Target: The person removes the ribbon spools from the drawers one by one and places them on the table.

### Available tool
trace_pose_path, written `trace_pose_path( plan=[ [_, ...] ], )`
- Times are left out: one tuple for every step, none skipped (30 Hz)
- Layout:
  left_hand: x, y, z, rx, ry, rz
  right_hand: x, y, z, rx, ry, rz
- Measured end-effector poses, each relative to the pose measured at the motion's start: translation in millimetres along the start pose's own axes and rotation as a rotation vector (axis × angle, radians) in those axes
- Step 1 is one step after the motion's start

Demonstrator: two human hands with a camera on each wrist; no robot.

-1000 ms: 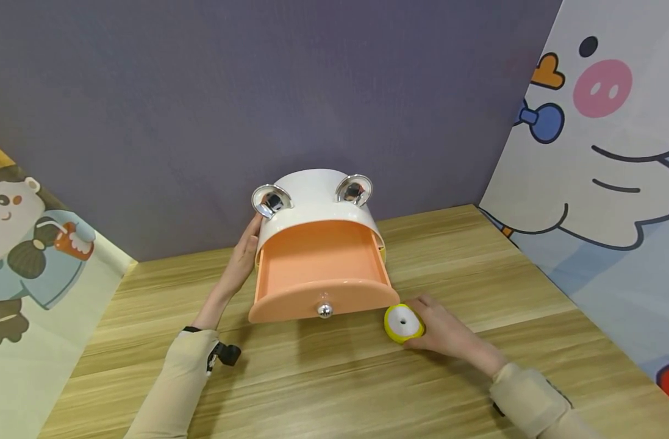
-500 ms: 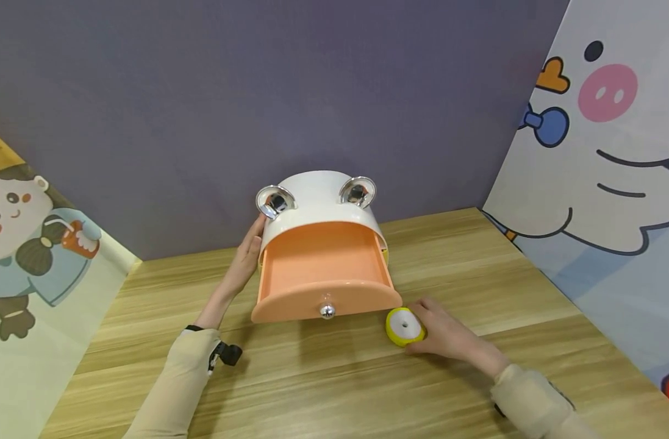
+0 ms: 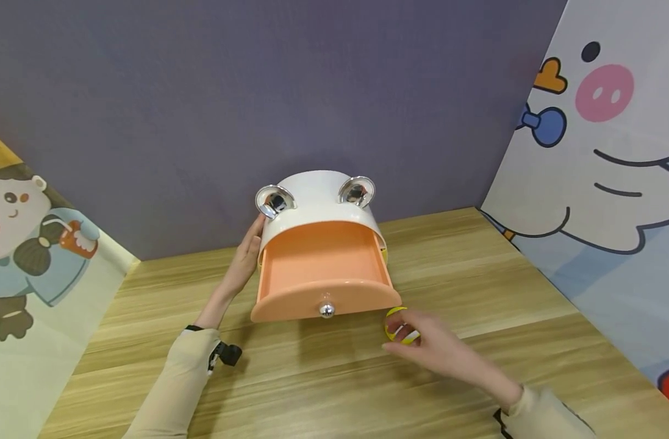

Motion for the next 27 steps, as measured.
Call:
trace_pose_path(
  plan=[
    [0.2, -0.4, 0.0, 0.001, -0.003, 0.003, -0.5, -5, -3, -0.095, -0.036, -0.024],
    [0.4, -0.8, -0.1, 0.002, -0.005, 0.006, -1.2, -11, -6, -0.197, -0.075, -0.048],
    [0.5, -1.1, -0.1, 0.001, -0.005, 0.008, -2.1, -17, -10, -0.282, -0.111, -0.071],
    [0.6, -1.2, -0.1, 0.0, -0.005, 0.008, -3.1, -23, -13, -0.352, -0.141, -0.096],
    [0.6, -1.3, 0.1, -0.002, -0.004, 0.009, -4.6, -29, -15, -0.419, -0.168, -0.121],
    [0.7, -1.3, 0.3, -0.005, -0.002, 0.008, -6.3, -35, -17, -0.477, -0.192, -0.14],
    [0.9, -1.2, 0.5, -0.005, 0.0, 0.007, -8.3, -41, -19, -0.537, -0.21, -0.17],
    [0.8, -1.2, 0.9, -0.004, 0.003, 0.007, -10.6, -47, -21, -0.583, -0.219, -0.186],
    [1.0, -1.1, 1.3, -0.002, 0.005, 0.007, -13.2, -51, -23, -0.619, -0.223, -0.199],
    [1.1, -1.1, 1.7, 0.0, 0.008, 0.009, -16.1, -56, -25, -0.662, -0.226, -0.206],
    [1.1, -1.3, 2.0, 0.001, 0.01, 0.01, -19.0, -59, -28, -0.714, -0.231, -0.219],
    [1.1, -1.4, 2.3, 0.002, 0.012, 0.011, -21.8, -62, -30, -0.762, -0.235, -0.228],
    [1.2, -1.9, 2.6, 0.006, 0.012, 0.013, -24.8, -64, -32, -0.815, -0.238, -0.23],
    [1.2, -2.3, 2.7, 0.01, 0.011, 0.016, -27.7, -67, -35, -0.868, -0.243, -0.224],
    [1.2, -2.9, 2.6, 0.011, 0.008, 0.016, -30.5, -69, -37, -0.92, -0.247, -0.221],
    [1.0, -3.3, 2.4, 0.011, 0.005, 0.017, -33.1, -71, -38, -0.965, -0.249, -0.218],
    [1.1, -4.0, 2.1, 0.013, 0.002, 0.017, -35.5, -73, -39, -1.003, -0.249, -0.221],
    [1.1, -4.3, 1.8, 0.014, -0.001, 0.016, -38.0, -75, -40, -1.035, -0.246, -0.217],
    [1.2, -4.7, 1.4, 0.015, -0.003, 0.016, -40.4, -77, -40, -1.06, -0.24, -0.212],
    [1.2, -4.7, 1.0, 0.011, -0.004, 0.013, -42.5, -78, -40, -1.081, -0.233, -0.215],
    [1.2, -4.7, 0.7, 0.01, -0.004, 0.01, -44.5, -80, -40, -1.099, -0.224, -0.221],
    [1.2, -4.4, 0.4, 0.009, -0.004, 0.007, -46.3, -81, -40, -1.112, -0.214, -0.229],
    [1.3, -4.1, 0.2, 0.008, -0.002, 0.002, -47.8, -83, -40, -1.122, -0.204, -0.235],
    [1.2, -3.5, 0.0, 0.007, -0.001, -0.002, -49.1, -84, -39, -1.133, -0.194, -0.234],
    [1.3, -3.2, -0.2, 0.007, 0.0, -0.007, -50.2, -85, -39, -1.143, -0.186, -0.237],
    [1.1, -2.7, -0.3, 0.006, 0.001, -0.013, -51.1, -86, -39, -1.153, -0.178, -0.238],
    [0.9, -2.1, -0.4, 0.007, 0.001, -0.017, -51.9, -87, -38, -1.161, -0.173, -0.236]
  ],
)
Point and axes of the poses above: each hand's wrist, its own x-axis away from the middle knuckle, its own z-axis out of the back of the hand, y = z × x, the point moved 3 cm from there along -x, towards the middle knuckle, and after that the axes turned 4 degrees about z, right-handed, at the moved point
